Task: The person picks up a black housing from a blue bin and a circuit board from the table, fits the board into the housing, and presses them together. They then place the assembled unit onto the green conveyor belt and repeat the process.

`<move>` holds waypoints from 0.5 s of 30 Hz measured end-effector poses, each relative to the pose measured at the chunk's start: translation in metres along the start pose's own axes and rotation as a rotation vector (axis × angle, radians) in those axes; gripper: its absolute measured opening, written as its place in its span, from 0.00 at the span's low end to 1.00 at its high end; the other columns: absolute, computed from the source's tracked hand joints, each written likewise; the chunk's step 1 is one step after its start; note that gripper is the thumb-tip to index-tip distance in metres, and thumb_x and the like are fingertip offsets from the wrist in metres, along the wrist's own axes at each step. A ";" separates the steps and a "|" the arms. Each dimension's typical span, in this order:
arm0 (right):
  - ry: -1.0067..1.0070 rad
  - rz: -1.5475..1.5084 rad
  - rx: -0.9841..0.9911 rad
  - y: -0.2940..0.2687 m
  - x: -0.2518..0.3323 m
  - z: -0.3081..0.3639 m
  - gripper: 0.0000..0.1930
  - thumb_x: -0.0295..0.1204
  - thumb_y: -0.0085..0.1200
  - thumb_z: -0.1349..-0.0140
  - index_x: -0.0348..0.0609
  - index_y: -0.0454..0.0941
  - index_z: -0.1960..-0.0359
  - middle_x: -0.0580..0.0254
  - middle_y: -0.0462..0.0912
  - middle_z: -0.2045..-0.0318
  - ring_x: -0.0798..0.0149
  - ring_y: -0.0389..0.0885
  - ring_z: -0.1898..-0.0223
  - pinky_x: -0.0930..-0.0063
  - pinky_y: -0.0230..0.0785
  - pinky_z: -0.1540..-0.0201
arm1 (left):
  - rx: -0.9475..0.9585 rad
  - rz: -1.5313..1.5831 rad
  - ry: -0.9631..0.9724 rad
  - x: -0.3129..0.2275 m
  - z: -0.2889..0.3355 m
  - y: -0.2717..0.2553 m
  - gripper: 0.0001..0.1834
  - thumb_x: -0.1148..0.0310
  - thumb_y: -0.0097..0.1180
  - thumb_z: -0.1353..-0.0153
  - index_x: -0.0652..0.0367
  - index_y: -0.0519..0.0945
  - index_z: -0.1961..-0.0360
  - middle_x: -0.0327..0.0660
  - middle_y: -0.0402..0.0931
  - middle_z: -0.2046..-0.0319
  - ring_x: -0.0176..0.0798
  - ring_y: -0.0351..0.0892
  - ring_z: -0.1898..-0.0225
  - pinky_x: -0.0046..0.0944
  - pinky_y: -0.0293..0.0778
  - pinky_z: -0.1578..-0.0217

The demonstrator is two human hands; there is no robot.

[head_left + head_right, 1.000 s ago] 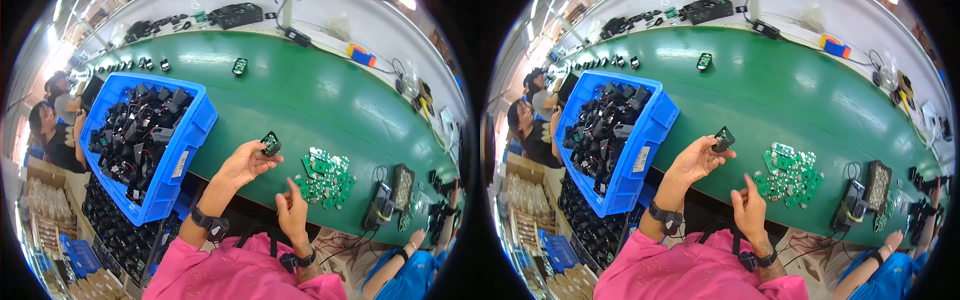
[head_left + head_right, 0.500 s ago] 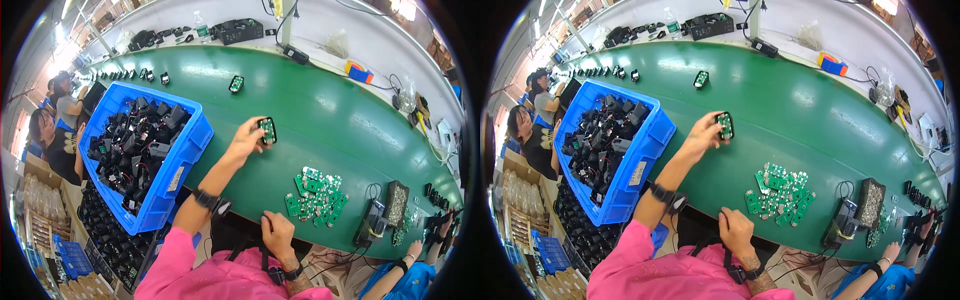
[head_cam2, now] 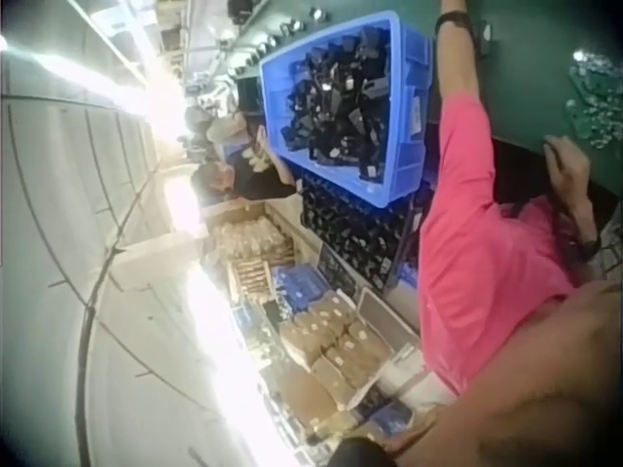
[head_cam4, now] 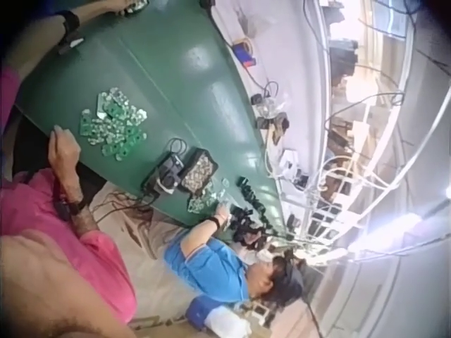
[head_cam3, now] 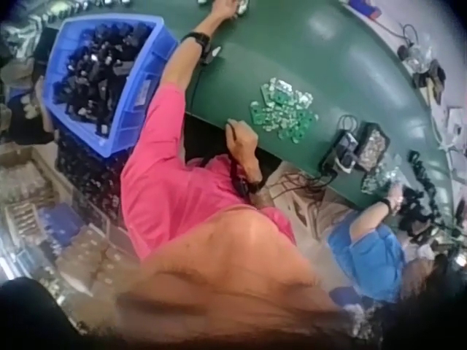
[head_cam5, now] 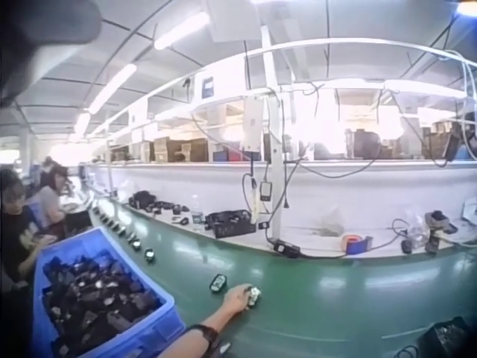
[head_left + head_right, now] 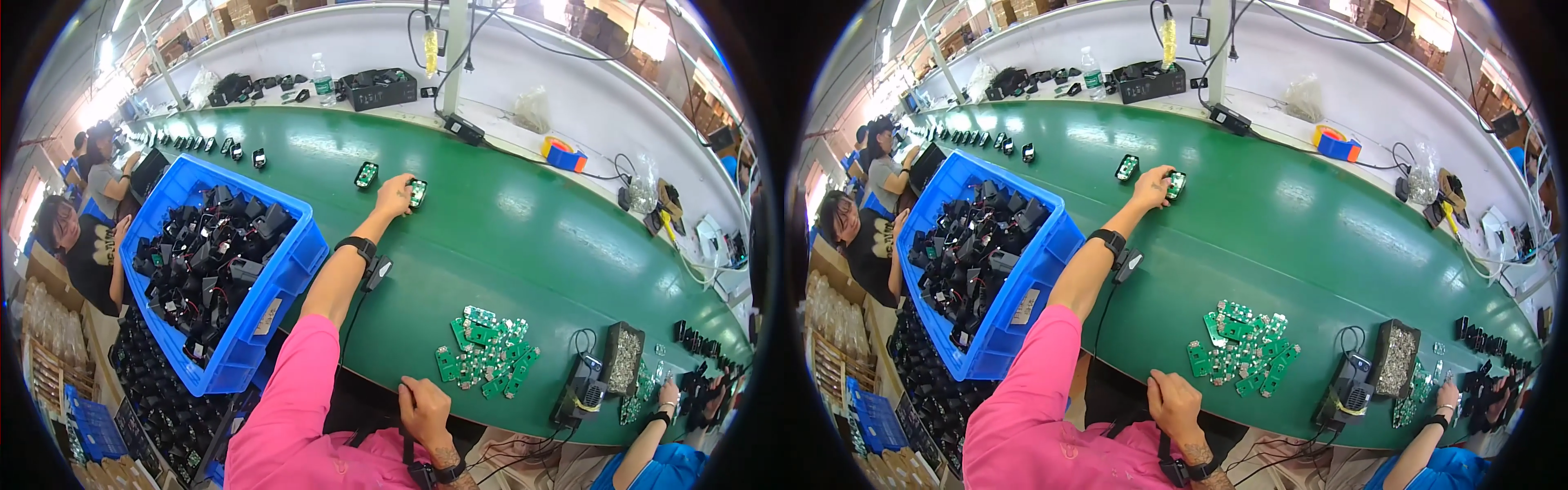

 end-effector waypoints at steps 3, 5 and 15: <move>-0.036 -0.047 0.010 0.007 0.012 0.000 0.05 0.23 0.59 0.43 0.40 0.80 0.65 0.57 0.75 0.79 0.53 0.76 0.78 0.62 0.67 0.74 | -0.189 -0.407 0.160 0.020 0.001 -0.035 0.15 0.64 0.51 0.35 0.56 0.77 0.49 0.55 0.80 0.59 0.56 0.82 0.59 0.57 0.77 0.58; -0.008 -0.010 0.011 0.006 0.005 0.002 0.05 0.23 0.59 0.43 0.40 0.80 0.65 0.56 0.75 0.79 0.52 0.75 0.79 0.62 0.66 0.75 | -0.332 -0.490 0.170 -0.008 0.023 -0.027 0.15 0.59 0.52 0.35 0.56 0.78 0.53 0.56 0.80 0.61 0.61 0.79 0.56 0.59 0.74 0.57; -0.064 -0.011 0.027 0.002 0.002 0.012 0.05 0.22 0.60 0.44 0.40 0.80 0.66 0.57 0.74 0.79 0.54 0.75 0.78 0.61 0.65 0.76 | -0.629 -0.830 0.092 -0.103 0.234 -0.200 0.15 0.67 0.57 0.41 0.60 0.75 0.54 0.54 0.76 0.56 0.59 0.78 0.55 0.54 0.76 0.57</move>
Point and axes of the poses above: each hand's wrist, its own z-axis away from the middle knuckle, its own y-axis out of the palm, x = y × z, the point moved 6 cm from there along -z, towards the middle knuckle
